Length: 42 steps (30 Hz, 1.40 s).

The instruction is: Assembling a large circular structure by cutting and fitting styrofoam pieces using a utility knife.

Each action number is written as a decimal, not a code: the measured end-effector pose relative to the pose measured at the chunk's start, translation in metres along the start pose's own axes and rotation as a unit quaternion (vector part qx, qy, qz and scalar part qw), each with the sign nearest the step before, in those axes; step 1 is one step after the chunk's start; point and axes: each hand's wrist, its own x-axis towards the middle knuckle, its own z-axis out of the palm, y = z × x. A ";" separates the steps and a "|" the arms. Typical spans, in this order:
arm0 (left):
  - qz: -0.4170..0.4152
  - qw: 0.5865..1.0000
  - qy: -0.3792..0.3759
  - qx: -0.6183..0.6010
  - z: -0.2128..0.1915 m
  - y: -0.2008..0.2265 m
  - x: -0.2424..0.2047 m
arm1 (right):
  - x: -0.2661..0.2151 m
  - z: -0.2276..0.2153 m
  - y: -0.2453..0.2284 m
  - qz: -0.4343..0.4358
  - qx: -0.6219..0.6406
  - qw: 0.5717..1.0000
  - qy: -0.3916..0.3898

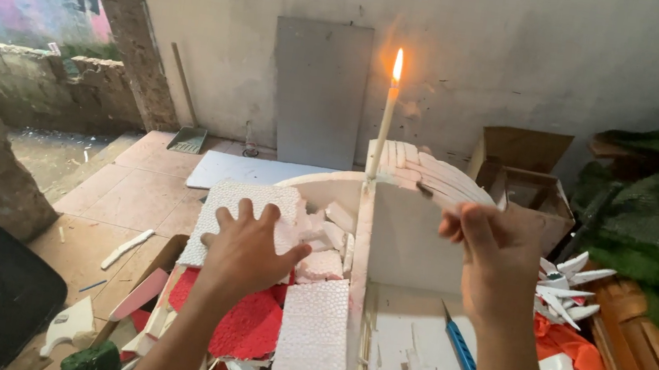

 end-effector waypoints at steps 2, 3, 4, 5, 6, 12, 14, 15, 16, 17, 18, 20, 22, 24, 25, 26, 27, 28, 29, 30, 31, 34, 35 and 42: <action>-0.007 1.000 -0.003 -0.005 0.001 -0.003 0.004 | -0.025 -0.009 0.004 0.061 0.106 0.992 0.013; -0.003 1.000 -0.004 -0.004 0.000 -0.003 0.003 | -0.033 -0.015 0.001 0.060 0.105 0.993 0.017; -0.002 1.000 0.009 -0.016 -0.001 -0.003 0.002 | -0.041 -0.020 -0.002 0.112 0.173 0.978 -0.001; -0.001 0.999 0.021 -0.027 -0.002 -0.004 0.001 | -0.050 -0.026 -0.005 0.165 0.240 0.957 -0.017; 0.003 0.999 0.021 -0.026 -0.004 -0.002 -0.002 | -0.055 -0.028 -0.006 0.163 0.239 0.957 -0.013; -0.022 0.998 0.031 -0.056 -0.004 -0.008 -0.003 | -0.089 -0.038 -0.020 0.183 0.294 0.938 -0.005; -0.033 0.996 0.025 -0.074 -0.004 -0.011 -0.002 | -0.091 -0.033 -0.044 0.143 0.265 0.951 -0.072; -0.033 0.997 0.026 -0.072 -0.005 -0.011 -0.002 | -0.096 -0.036 -0.045 0.142 0.266 0.951 -0.071; -0.035 0.997 0.019 -0.067 -0.007 -0.010 -0.002 | -0.101 -0.038 -0.046 0.114 0.276 0.951 -0.073; -0.037 0.997 0.009 -0.061 -0.007 -0.009 -0.003 | -0.107 -0.041 -0.047 0.088 0.286 0.951 -0.074; -0.036 0.998 0.009 -0.060 -0.007 -0.009 -0.003 | -0.109 -0.040 -0.048 0.088 0.286 0.951 -0.073; -0.032 0.998 0.011 -0.057 -0.007 -0.009 -0.004 | -0.115 -0.039 -0.052 0.045 0.289 0.952 -0.090; -0.032 0.998 0.006 -0.054 -0.006 -0.008 -0.004 | -0.123 -0.046 -0.047 0.061 0.281 0.954 -0.085; -0.033 0.998 0.001 -0.052 -0.005 -0.009 -0.003 | -0.126 -0.050 -0.046 0.077 0.273 0.955 -0.082; -0.028 0.998 0.007 -0.052 -0.004 -0.010 -0.003 | -0.126 -0.051 -0.047 0.080 0.279 0.952 -0.100; -0.023 0.998 0.013 -0.052 -0.003 -0.012 -0.003 | -0.126 -0.051 -0.048 0.082 0.284 0.948 -0.117; -0.024 0.998 0.012 -0.052 -0.003 -0.011 -0.003 | -0.128 -0.051 -0.049 0.083 0.284 0.948 -0.117; -0.026 0.998 0.011 -0.051 -0.003 -0.011 -0.004 | -0.130 -0.050 -0.049 0.094 0.286 0.946 -0.119; -0.029 0.998 0.010 -0.050 -0.004 -0.011 -0.003 | -0.131 -0.050 -0.049 0.104 0.287 0.945 -0.121; -0.029 0.998 0.010 -0.050 -0.005 -0.010 -0.004 | -0.132 -0.051 -0.047 0.104 0.287 0.945 -0.121; -0.031 0.998 0.009 -0.055 -0.006 -0.009 -0.005 | -0.133 -0.052 -0.045 0.111 0.292 0.941 -0.128; -0.038 0.998 0.006 -0.058 -0.008 -0.006 -0.007 | -0.131 -0.053 -0.040 0.107 0.321 0.928 -0.157; -0.043 0.997 0.004 -0.056 -0.009 -0.006 -0.008 | -0.130 -0.053 -0.039 0.097 0.346 0.916 -0.178; -0.019 0.999 0.027 -0.020 -0.002 -0.002 -0.006 | -0.115 -0.017 -0.027 0.163 0.109 0.979 -0.056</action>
